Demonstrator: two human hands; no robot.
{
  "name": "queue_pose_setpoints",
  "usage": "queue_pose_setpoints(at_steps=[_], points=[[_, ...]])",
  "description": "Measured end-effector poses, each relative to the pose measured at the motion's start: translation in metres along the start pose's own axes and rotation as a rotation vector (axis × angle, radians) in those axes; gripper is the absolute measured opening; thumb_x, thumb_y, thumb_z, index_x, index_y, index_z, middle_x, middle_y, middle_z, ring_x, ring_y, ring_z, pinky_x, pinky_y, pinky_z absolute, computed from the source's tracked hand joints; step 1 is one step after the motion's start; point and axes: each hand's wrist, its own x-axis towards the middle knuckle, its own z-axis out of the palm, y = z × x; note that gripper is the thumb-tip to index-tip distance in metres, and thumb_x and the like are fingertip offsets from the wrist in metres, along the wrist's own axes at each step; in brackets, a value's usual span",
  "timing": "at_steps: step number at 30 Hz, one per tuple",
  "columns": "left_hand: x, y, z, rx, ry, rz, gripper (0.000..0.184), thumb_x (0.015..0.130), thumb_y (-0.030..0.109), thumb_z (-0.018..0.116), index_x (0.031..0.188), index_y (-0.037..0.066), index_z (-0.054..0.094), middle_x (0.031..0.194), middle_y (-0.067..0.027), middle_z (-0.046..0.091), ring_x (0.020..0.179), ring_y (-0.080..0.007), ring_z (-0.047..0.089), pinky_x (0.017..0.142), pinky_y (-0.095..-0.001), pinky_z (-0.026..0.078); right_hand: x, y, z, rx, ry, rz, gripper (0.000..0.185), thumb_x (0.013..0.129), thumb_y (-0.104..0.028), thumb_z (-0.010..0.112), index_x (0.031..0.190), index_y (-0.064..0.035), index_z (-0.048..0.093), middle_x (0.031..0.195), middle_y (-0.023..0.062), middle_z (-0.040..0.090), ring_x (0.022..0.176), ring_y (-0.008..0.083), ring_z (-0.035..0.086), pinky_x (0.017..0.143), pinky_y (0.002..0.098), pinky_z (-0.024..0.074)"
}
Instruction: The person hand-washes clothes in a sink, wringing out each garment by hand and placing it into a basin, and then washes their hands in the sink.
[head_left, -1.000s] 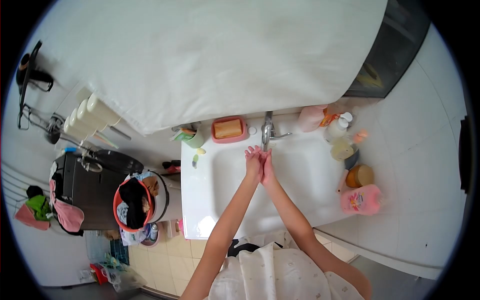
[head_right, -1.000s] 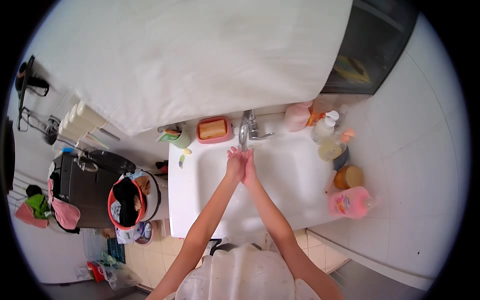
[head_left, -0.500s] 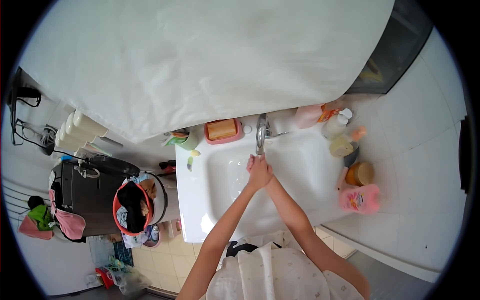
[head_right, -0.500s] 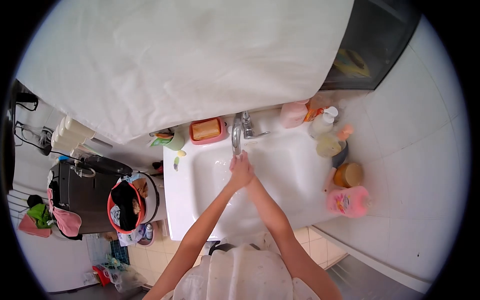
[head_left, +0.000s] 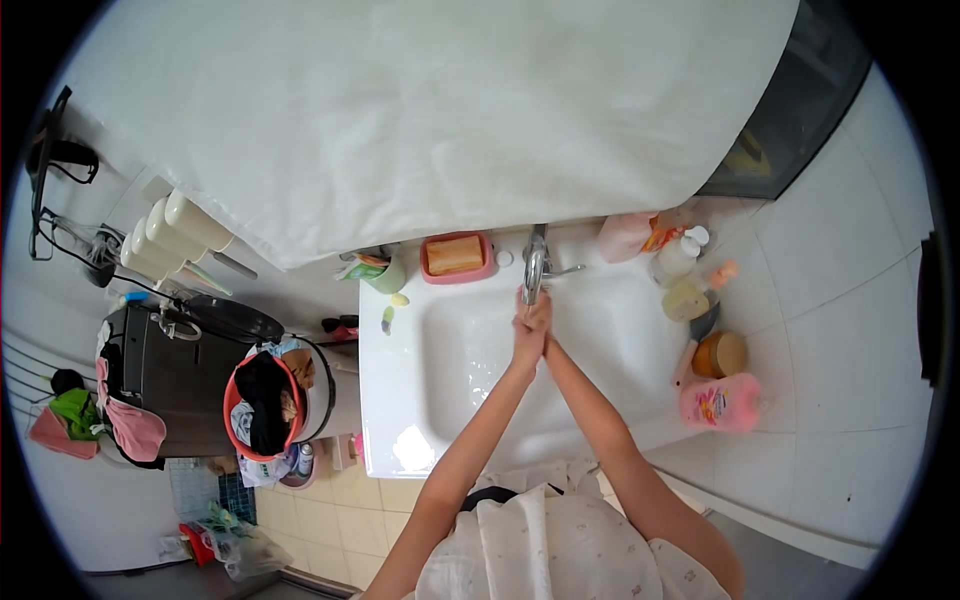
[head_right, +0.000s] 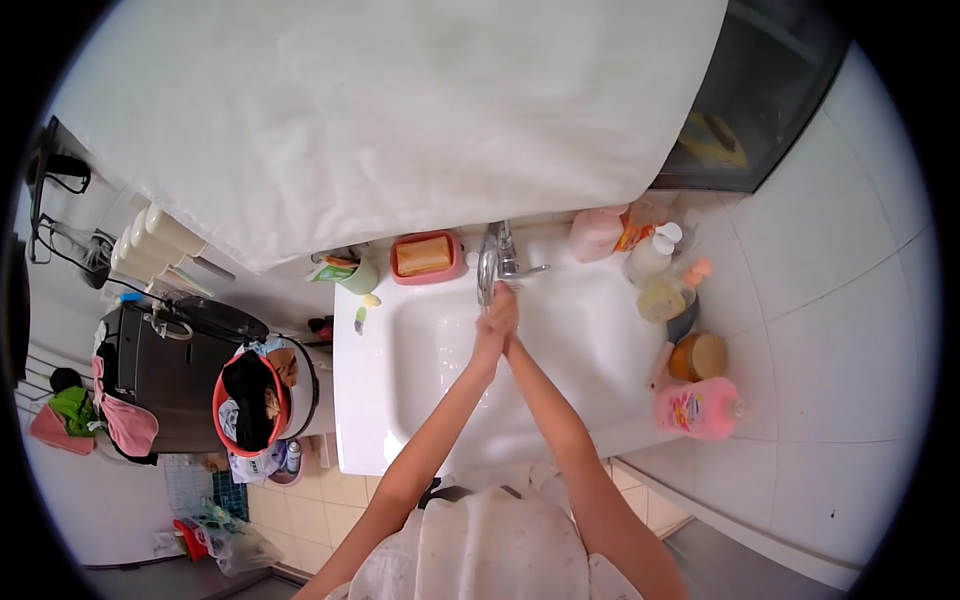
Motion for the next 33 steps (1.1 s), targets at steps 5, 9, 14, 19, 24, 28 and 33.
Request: queue_pose_setpoints(at_steps=[5, 9, 14, 19, 24, 28, 33], points=[[0.004, 0.025, -0.032, -0.022, -0.529, -0.148, 0.030, 0.080, 0.022, 0.047, 0.102, 0.002, 0.047, 0.094, -0.0074, 0.054, 0.084, -0.0185, 0.052, 0.073, -0.0295, 0.041, 0.023, -0.013, -0.067, 0.428, 0.187, 0.172, 0.028, 0.080, -0.024, 0.045, 0.071, -0.0032, 0.061, 0.059, 0.0070, 0.058, 0.054, 0.0196, 0.054, 0.054, 0.0304, 0.0426], [0.017, 0.003, -0.062, 0.561, -0.571, 0.055, 0.031, 0.082, 0.023, 0.043, 0.105, 0.003, 0.047, 0.097, -0.0099, 0.055, 0.088, -0.0230, 0.052, 0.077, -0.0295, 0.040, 0.050, -0.013, -0.082, 0.522, -0.205, 0.466, 0.056, 0.084, -0.038, 0.032, 0.057, 0.0033, 0.059, 0.054, 0.0111, 0.058, 0.048, 0.0207, 0.054, 0.054, 0.0296, 0.0432], [-0.009, -0.030, -0.103, 0.899, -0.587, 0.199, 0.029, 0.079, 0.022, 0.043, 0.097, 0.000, 0.051, 0.089, -0.0182, 0.057, 0.083, -0.0318, 0.054, 0.072, -0.0365, 0.042, 0.070, -0.006, -0.083, 0.165, -0.247, 0.243, 0.062, 0.087, -0.038, 0.024, 0.053, -0.0010, 0.061, 0.053, 0.0082, 0.059, 0.044, 0.0130, 0.050, 0.049, 0.0250, 0.0431], [-0.051, -0.054, -0.142, 0.881, -0.524, 0.084, 0.027, 0.078, 0.019, 0.044, 0.097, 0.001, 0.052, 0.089, -0.0183, 0.057, 0.085, -0.0316, 0.054, 0.072, -0.0362, 0.042, 0.053, -0.006, -0.102, 0.434, -0.522, 0.327, 0.047, 0.086, -0.036, 0.036, 0.064, -0.0009, 0.059, 0.055, 0.0044, 0.056, 0.043, 0.0106, 0.048, 0.045, 0.0242, 0.0406], [-0.086, -0.064, -0.162, 0.843, -0.314, 0.259, 0.021, 0.077, 0.010, 0.045, 0.094, 0.004, 0.055, 0.086, -0.0153, 0.056, 0.081, -0.0290, 0.053, 0.073, -0.0339, 0.042, -0.007, 0.058, -0.063, -0.061, -0.696, 0.294, 0.024, 0.071, -0.029, 0.056, 0.074, -0.0052, 0.058, 0.062, 0.0090, 0.058, 0.052, 0.0162, 0.055, 0.049, 0.0291, 0.0451], [-0.110, -0.063, -0.162, 0.951, -0.169, 0.305, 0.021, 0.072, 0.005, 0.046, 0.090, 0.005, 0.057, 0.083, -0.0147, 0.055, 0.080, -0.0284, 0.052, 0.071, -0.0350, 0.042, -0.061, 0.071, -0.042, -0.426, -0.486, 0.022, 0.017, 0.067, -0.020, 0.058, 0.079, -0.0072, 0.058, 0.080, 0.0132, 0.056, 0.082, 0.0255, 0.054, 0.069, 0.0353, 0.0447], [-0.119, -0.054, -0.154, 0.835, -0.065, 0.374, 0.019, 0.067, 0.002, 0.046, 0.083, 0.004, 0.057, 0.081, -0.0130, 0.055, 0.079, -0.0291, 0.051, 0.070, -0.0373, 0.041, -0.078, 0.040, -0.022, -0.462, -0.266, -0.064, 0.012, 0.067, -0.014, 0.059, 0.074, -0.0054, 0.054, 0.081, 0.0116, 0.052, 0.081, 0.0278, 0.050, 0.068, 0.0356, 0.0433]])
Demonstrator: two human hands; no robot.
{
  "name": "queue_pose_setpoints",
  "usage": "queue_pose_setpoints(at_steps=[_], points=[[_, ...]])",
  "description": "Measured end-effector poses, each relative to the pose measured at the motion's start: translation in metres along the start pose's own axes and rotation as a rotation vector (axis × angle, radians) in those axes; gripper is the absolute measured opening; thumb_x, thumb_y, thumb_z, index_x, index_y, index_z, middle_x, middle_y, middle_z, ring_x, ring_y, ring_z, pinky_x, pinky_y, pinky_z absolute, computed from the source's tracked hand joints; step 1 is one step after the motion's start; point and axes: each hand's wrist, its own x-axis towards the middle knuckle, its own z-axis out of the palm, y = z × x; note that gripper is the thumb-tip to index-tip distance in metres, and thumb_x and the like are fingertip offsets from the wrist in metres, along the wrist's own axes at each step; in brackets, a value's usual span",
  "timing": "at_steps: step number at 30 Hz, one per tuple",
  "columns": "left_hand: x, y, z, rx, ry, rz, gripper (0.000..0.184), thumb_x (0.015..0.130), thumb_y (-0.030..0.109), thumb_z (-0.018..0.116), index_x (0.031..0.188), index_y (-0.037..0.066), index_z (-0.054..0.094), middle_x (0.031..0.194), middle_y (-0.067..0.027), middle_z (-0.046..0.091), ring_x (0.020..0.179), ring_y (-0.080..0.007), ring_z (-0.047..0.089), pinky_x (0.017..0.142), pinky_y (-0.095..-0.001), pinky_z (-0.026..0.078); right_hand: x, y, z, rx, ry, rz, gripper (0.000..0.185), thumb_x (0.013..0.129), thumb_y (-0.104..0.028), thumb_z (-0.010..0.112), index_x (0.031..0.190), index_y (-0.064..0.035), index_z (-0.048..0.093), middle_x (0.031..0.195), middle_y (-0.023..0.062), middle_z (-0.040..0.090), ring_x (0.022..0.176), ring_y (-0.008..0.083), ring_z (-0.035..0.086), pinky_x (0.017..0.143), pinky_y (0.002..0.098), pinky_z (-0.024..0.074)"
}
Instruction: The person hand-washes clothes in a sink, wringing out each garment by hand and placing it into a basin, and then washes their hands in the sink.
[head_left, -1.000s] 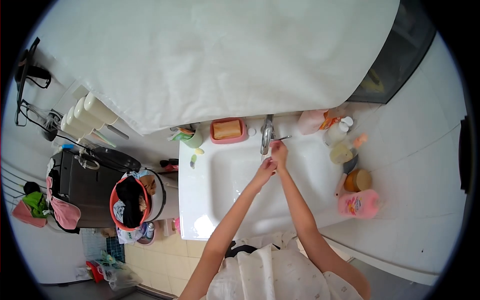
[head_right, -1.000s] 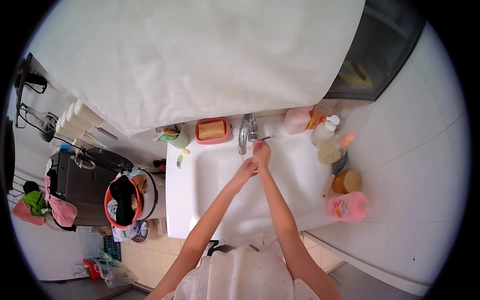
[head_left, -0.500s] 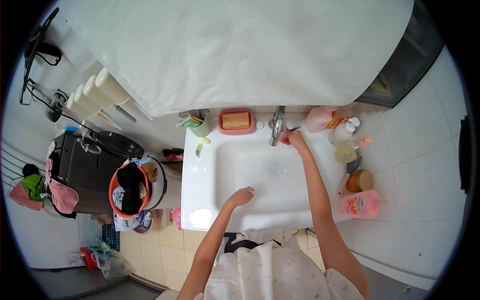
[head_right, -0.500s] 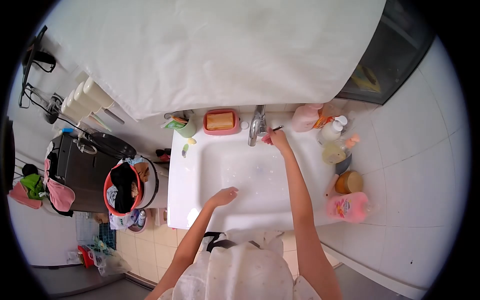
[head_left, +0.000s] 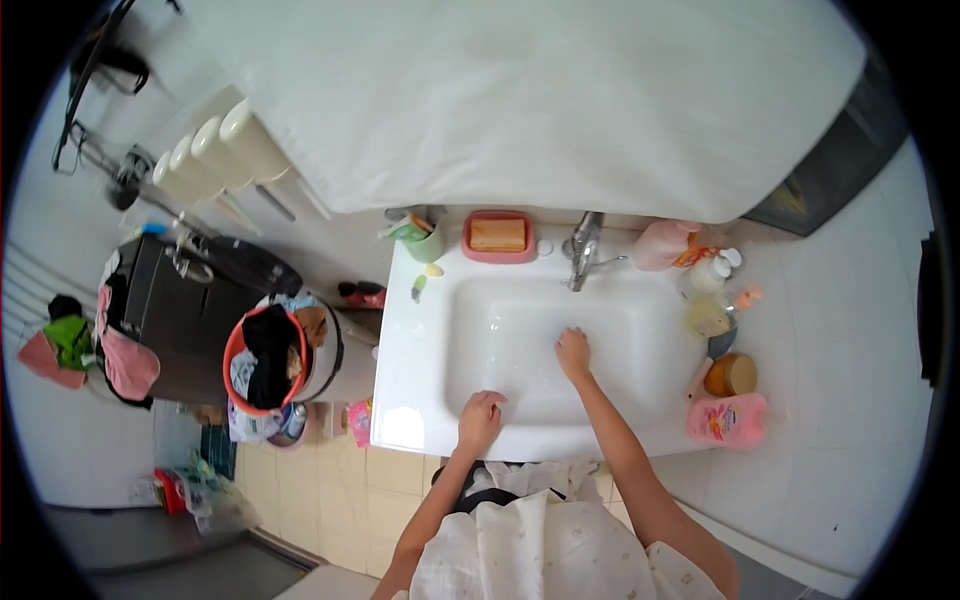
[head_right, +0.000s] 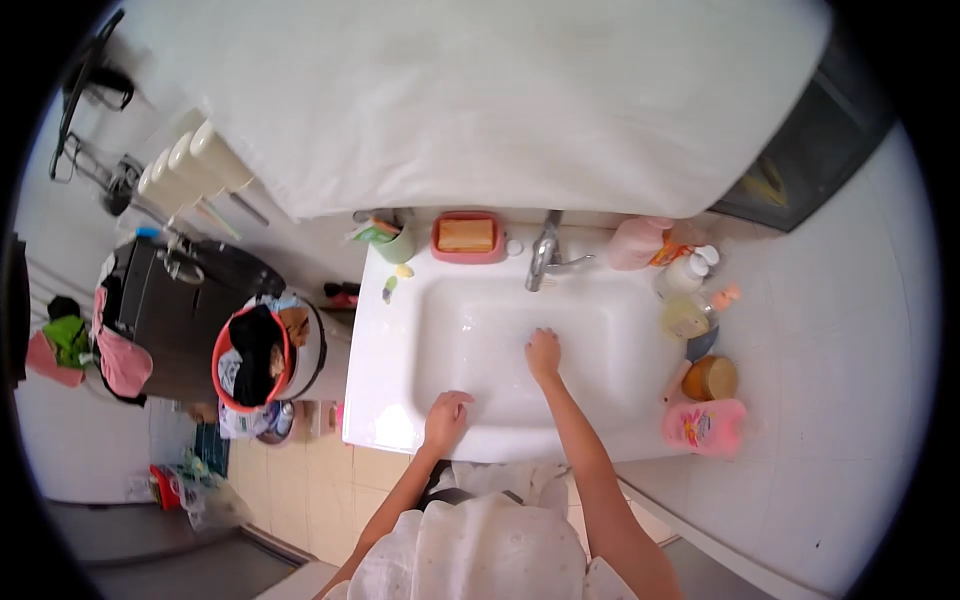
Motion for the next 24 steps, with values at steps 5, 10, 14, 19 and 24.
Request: queue_pose_setpoints(at_steps=[5, 10, 14, 19, 24], points=[[-0.009, -0.001, -0.009, -0.108, 0.002, -0.012, 0.020, 0.067, -0.001, 0.047, 0.084, 0.004, 0.055, 0.087, -0.0133, 0.054, 0.084, -0.0304, 0.049, 0.074, -0.0367, 0.040, -0.030, -0.065, -0.022, 0.273, -0.076, -0.250, 0.011, 0.069, -0.011, 0.060, 0.068, -0.0033, 0.052, 0.074, 0.0103, 0.050, 0.072, 0.0252, 0.050, 0.062, 0.0345, 0.0418], [-0.033, -0.004, -0.041, -0.214, 0.143, -0.060, 0.021, 0.068, -0.002, 0.046, 0.085, 0.004, 0.055, 0.087, -0.0133, 0.054, 0.087, -0.0306, 0.048, 0.079, -0.0371, 0.037, -0.062, -0.116, -0.013, 0.437, -0.308, -0.318, 0.011, 0.073, -0.012, 0.056, 0.070, -0.0017, 0.052, 0.069, 0.0105, 0.050, 0.060, 0.0241, 0.049, 0.057, 0.0332, 0.0409], [-0.057, -0.027, -0.075, -0.289, 0.309, -0.097, 0.024, 0.068, -0.003, 0.044, 0.088, 0.003, 0.055, 0.088, -0.0134, 0.054, 0.087, -0.0296, 0.048, 0.079, -0.0355, 0.037, -0.075, -0.154, 0.018, 0.631, -0.237, -0.294, 0.007, 0.074, -0.009, 0.053, 0.078, -0.0020, 0.054, 0.069, 0.0110, 0.051, 0.056, 0.0221, 0.049, 0.055, 0.0308, 0.0410], [-0.102, -0.079, -0.116, -0.430, 0.435, -0.335, 0.023, 0.069, -0.004, 0.043, 0.089, 0.001, 0.055, 0.082, -0.0134, 0.055, 0.072, -0.0248, 0.052, 0.065, -0.0301, 0.042, -0.086, -0.239, 0.013, 0.754, -0.170, -0.187, 0.010, 0.072, -0.003, 0.050, 0.081, -0.0040, 0.053, 0.075, 0.0090, 0.050, 0.067, 0.0205, 0.046, 0.064, 0.0295, 0.0394], [-0.137, -0.141, -0.168, -0.296, 0.495, -0.408, 0.020, 0.073, -0.002, 0.044, 0.089, 0.001, 0.056, 0.083, -0.0133, 0.057, 0.074, -0.0233, 0.056, 0.065, -0.0278, 0.044, -0.107, -0.323, 0.020, 0.592, -0.038, -0.538, 0.017, 0.066, 0.001, 0.048, 0.082, -0.0045, 0.051, 0.080, 0.0088, 0.049, 0.078, 0.0243, 0.043, 0.075, 0.0341, 0.0334]])
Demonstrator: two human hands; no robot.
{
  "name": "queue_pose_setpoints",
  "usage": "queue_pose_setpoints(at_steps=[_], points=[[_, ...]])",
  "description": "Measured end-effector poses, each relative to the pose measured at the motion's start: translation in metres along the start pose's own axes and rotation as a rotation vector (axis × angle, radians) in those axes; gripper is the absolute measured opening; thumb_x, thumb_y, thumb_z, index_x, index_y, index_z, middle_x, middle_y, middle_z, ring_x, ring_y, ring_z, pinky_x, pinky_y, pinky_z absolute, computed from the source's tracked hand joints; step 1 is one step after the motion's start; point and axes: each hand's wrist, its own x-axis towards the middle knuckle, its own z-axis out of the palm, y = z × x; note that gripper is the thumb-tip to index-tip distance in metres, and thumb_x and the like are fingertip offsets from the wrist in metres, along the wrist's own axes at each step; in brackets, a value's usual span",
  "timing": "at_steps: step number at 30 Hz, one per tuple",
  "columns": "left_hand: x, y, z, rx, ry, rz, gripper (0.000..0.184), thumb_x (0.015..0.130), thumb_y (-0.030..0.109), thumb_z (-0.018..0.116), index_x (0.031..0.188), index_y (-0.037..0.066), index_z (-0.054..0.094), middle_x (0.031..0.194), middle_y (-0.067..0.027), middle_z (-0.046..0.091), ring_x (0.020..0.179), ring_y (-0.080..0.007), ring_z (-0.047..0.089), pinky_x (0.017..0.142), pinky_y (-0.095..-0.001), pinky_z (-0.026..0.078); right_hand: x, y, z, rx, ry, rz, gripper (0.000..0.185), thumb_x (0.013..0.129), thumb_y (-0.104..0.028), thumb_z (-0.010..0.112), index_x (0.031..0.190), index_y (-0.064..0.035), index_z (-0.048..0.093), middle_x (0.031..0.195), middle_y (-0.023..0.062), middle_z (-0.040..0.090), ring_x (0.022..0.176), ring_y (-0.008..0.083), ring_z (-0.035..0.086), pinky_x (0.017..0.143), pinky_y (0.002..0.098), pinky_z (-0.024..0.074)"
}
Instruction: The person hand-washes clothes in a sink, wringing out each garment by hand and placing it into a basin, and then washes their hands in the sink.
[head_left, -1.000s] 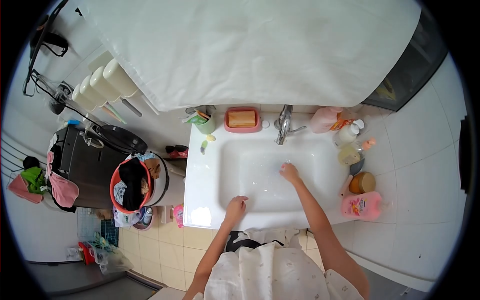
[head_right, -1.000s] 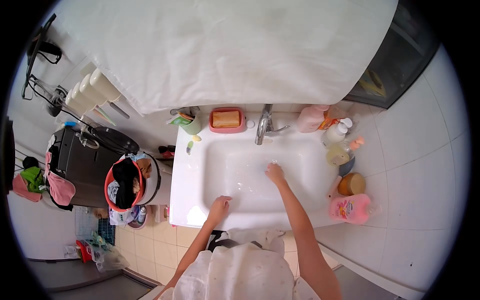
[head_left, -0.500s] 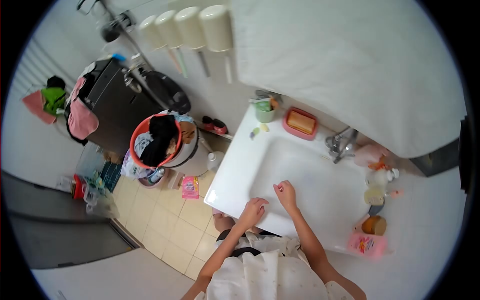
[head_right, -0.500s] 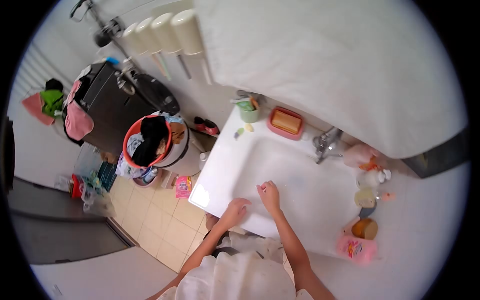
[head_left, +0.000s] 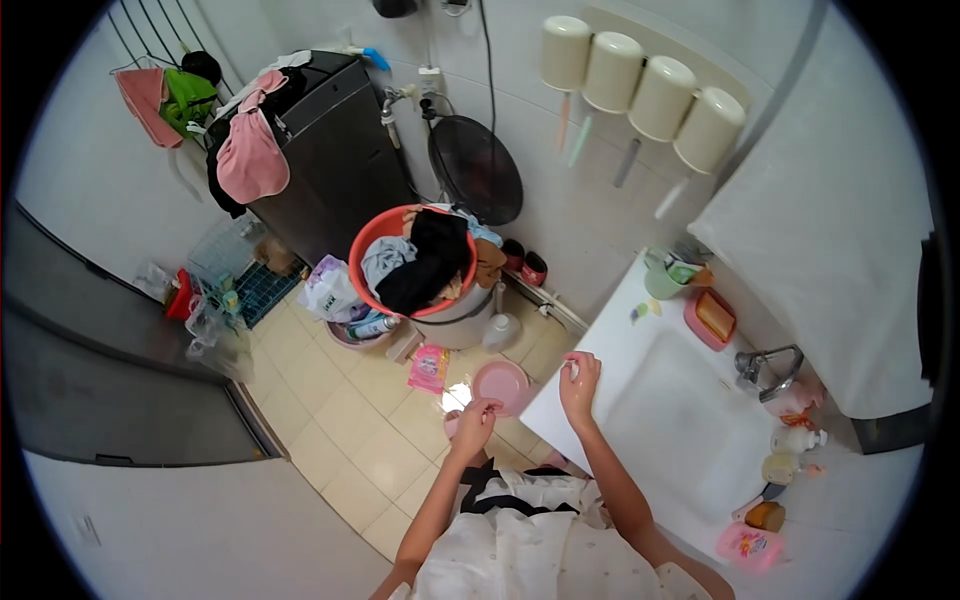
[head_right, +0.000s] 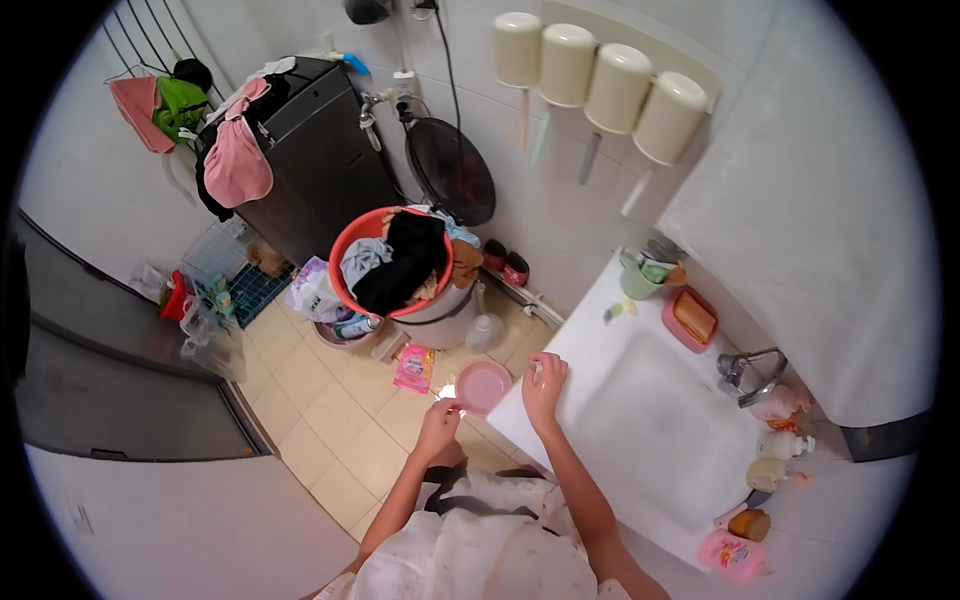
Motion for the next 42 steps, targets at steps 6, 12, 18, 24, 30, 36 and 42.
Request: queue_pose_setpoints(at_steps=[6, 12, 18, 24, 30, 36, 42], points=[[0.055, -0.047, -0.079, 0.068, -0.062, -0.029, 0.016, 0.076, 0.003, 0.045, 0.088, 0.000, 0.056, 0.078, -0.0105, 0.060, 0.071, -0.0183, 0.058, 0.063, -0.0267, 0.046, -0.003, -0.028, 0.063, -0.104, -0.011, -0.088, 0.022, 0.064, 0.000, 0.050, 0.085, -0.0036, 0.049, 0.089, 0.0113, 0.048, 0.087, 0.0289, 0.041, 0.079, 0.0372, 0.0311], [0.110, -0.045, -0.074, 0.054, -0.320, 0.098, 0.020, 0.072, 0.005, 0.047, 0.091, 0.000, 0.054, 0.083, -0.0139, 0.058, 0.074, -0.0228, 0.057, 0.068, -0.0314, 0.044, -0.023, -0.049, 0.048, -0.245, 0.115, 0.014, 0.028, 0.063, -0.002, 0.051, 0.091, -0.0031, 0.049, 0.097, 0.0140, 0.044, 0.094, 0.0309, 0.038, 0.082, 0.0414, 0.0288], [0.112, 0.022, -0.008, 0.196, -0.420, 0.638, 0.034, 0.068, 0.009, 0.054, 0.101, 0.007, 0.054, 0.112, -0.0138, 0.046, 0.108, -0.0293, 0.038, 0.092, -0.0411, 0.027, -0.062, -0.014, 0.002, -0.670, 0.430, 0.325, 0.036, 0.067, -0.010, 0.054, 0.101, -0.0012, 0.046, 0.108, 0.0173, 0.039, 0.102, 0.0323, 0.035, 0.085, 0.0457, 0.0263], [0.080, 0.047, 0.031, 0.485, -0.612, 0.972, 0.042, 0.066, 0.015, 0.053, 0.108, 0.013, 0.049, 0.118, -0.0102, 0.041, 0.115, -0.0292, 0.029, 0.092, -0.0520, 0.019, -0.085, 0.004, -0.004, -0.675, 0.455, 0.311, 0.033, 0.066, -0.005, 0.053, 0.099, -0.0015, 0.046, 0.103, 0.0171, 0.041, 0.096, 0.0321, 0.040, 0.081, 0.0430, 0.0315], [0.061, 0.030, 0.046, 0.584, -0.553, 0.976, 0.049, 0.066, 0.015, 0.051, 0.113, 0.009, 0.041, 0.116, -0.0110, 0.039, 0.114, -0.0296, 0.030, 0.092, -0.0521, 0.020, -0.087, 0.004, -0.003, -0.643, 0.465, 0.287, 0.031, 0.066, -0.002, 0.051, 0.096, -0.0014, 0.047, 0.102, 0.0156, 0.043, 0.094, 0.0313, 0.041, 0.080, 0.0416, 0.0315], [0.057, 0.032, 0.056, 0.628, -0.487, 0.945, 0.044, 0.065, 0.017, 0.051, 0.108, 0.010, 0.044, 0.112, -0.0110, 0.041, 0.111, -0.0297, 0.031, 0.093, -0.0523, 0.019, -0.088, 0.007, -0.004, -0.637, 0.470, 0.283, 0.029, 0.065, -0.002, 0.051, 0.094, -0.0017, 0.047, 0.100, 0.0152, 0.044, 0.092, 0.0312, 0.042, 0.079, 0.0415, 0.0315], [0.046, 0.043, 0.068, 0.641, -0.426, 0.867, 0.038, 0.065, 0.018, 0.053, 0.103, 0.013, 0.049, 0.103, -0.0121, 0.042, 0.109, -0.0293, 0.031, 0.093, -0.0510, 0.018, -0.091, 0.007, -0.006, -0.615, 0.461, 0.300, 0.028, 0.066, -0.004, 0.051, 0.093, -0.0011, 0.046, 0.101, 0.0153, 0.044, 0.092, 0.0307, 0.041, 0.080, 0.0407, 0.0306]])
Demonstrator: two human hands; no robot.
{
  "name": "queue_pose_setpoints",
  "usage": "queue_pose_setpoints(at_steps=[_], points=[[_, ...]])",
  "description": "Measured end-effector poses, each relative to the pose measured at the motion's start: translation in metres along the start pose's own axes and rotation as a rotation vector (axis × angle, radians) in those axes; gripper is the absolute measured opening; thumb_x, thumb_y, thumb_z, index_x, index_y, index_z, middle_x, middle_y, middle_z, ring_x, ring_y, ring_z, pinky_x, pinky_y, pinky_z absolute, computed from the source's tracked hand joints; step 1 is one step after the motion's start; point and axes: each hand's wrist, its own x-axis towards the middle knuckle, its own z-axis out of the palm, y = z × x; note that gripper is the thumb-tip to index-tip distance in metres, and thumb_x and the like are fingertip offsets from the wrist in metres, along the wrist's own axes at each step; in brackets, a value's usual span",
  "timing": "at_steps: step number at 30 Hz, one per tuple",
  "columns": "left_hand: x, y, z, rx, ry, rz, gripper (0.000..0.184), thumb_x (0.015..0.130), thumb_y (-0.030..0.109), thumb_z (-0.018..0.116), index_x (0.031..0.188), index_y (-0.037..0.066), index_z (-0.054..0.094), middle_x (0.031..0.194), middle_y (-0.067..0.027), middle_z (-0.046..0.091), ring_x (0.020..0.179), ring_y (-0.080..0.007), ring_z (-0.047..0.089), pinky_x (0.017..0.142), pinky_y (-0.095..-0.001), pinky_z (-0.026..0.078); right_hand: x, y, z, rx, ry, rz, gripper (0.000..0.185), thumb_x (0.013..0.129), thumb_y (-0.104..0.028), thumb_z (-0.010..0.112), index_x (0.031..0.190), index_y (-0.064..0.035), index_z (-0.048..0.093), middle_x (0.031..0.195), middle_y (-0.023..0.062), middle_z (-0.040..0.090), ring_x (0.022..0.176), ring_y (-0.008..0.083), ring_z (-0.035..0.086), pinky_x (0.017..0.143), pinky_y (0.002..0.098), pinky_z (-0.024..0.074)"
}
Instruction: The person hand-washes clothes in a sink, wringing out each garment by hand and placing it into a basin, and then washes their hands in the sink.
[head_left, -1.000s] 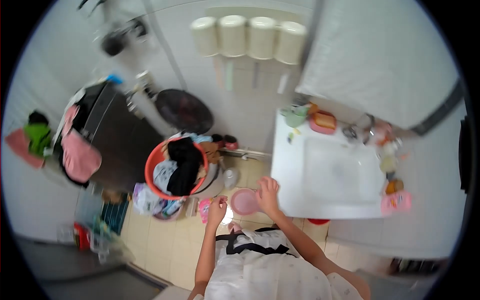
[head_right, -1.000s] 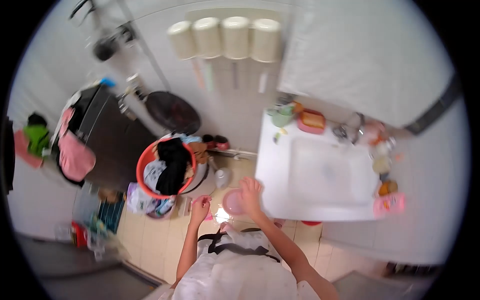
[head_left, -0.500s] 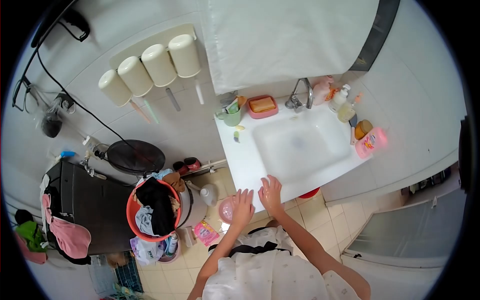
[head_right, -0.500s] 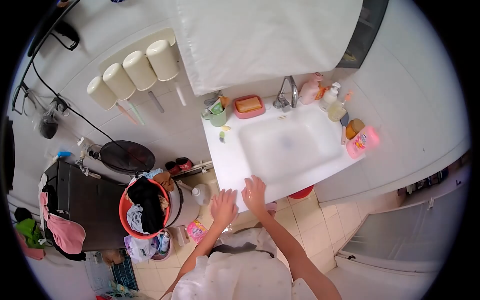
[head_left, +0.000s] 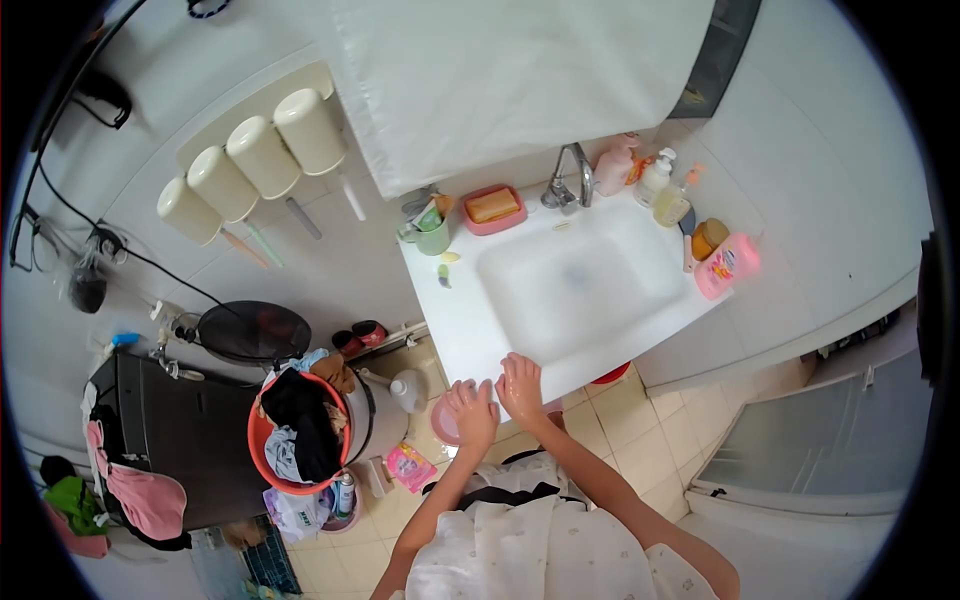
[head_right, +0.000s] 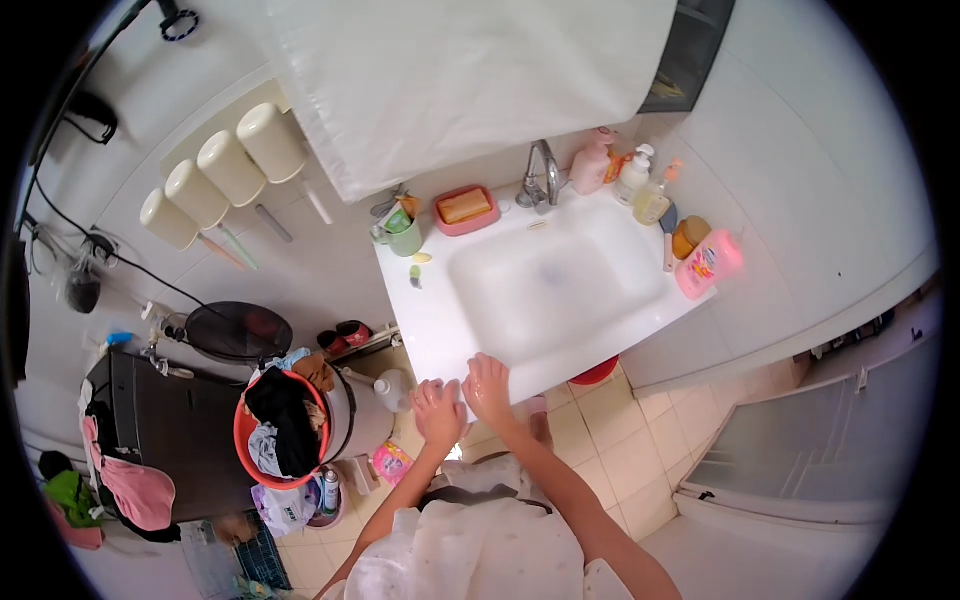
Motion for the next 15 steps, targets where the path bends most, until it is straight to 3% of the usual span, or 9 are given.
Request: queue_pose_setpoints(at_steps=[7, 9, 11, 15], points=[[0.018, 0.012, 0.013, -0.116, 0.037, 0.095, 0.033, 0.065, 0.009, 0.053, 0.097, 0.008, 0.050, 0.099, -0.0139, 0.042, 0.103, -0.0314, 0.035, 0.091, -0.0508, 0.019, 0.002, 0.005, -0.006, 0.083, -0.035, 0.042, 0.026, 0.065, -0.006, 0.050, 0.090, -0.0019, 0.047, 0.100, 0.0131, 0.046, 0.092, 0.0285, 0.042, 0.079, 0.0407, 0.0307], [0.025, 0.016, 0.014, -0.274, 0.034, 0.102, 0.027, 0.065, 0.006, 0.052, 0.092, 0.006, 0.051, 0.098, -0.0135, 0.043, 0.102, -0.0305, 0.037, 0.091, -0.0488, 0.020, 0.003, 0.012, -0.008, 0.120, -0.046, 0.051, 0.024, 0.065, -0.006, 0.050, 0.089, -0.0026, 0.047, 0.099, 0.0125, 0.046, 0.091, 0.0278, 0.043, 0.078, 0.0405, 0.0309], [0.030, 0.024, 0.014, -0.280, 0.029, 0.117, 0.026, 0.065, 0.004, 0.051, 0.091, 0.005, 0.051, 0.098, -0.0136, 0.043, 0.102, -0.0303, 0.038, 0.091, -0.0479, 0.021, 0.008, 0.029, -0.011, 0.285, -0.066, 0.103, 0.022, 0.065, -0.005, 0.050, 0.086, -0.0047, 0.049, 0.093, 0.0103, 0.049, 0.088, 0.0262, 0.044, 0.077, 0.0397, 0.0313], [0.046, 0.047, 0.027, -0.418, 0.033, 0.213, 0.028, 0.065, 0.000, 0.049, 0.093, 0.003, 0.051, 0.097, -0.0149, 0.046, 0.097, -0.0294, 0.042, 0.089, -0.0453, 0.024, 0.017, 0.083, -0.036, 0.188, -0.005, 0.135, 0.021, 0.064, -0.002, 0.051, 0.085, -0.0055, 0.050, 0.087, 0.0093, 0.051, 0.085, 0.0261, 0.045, 0.073, 0.0380, 0.0320]])
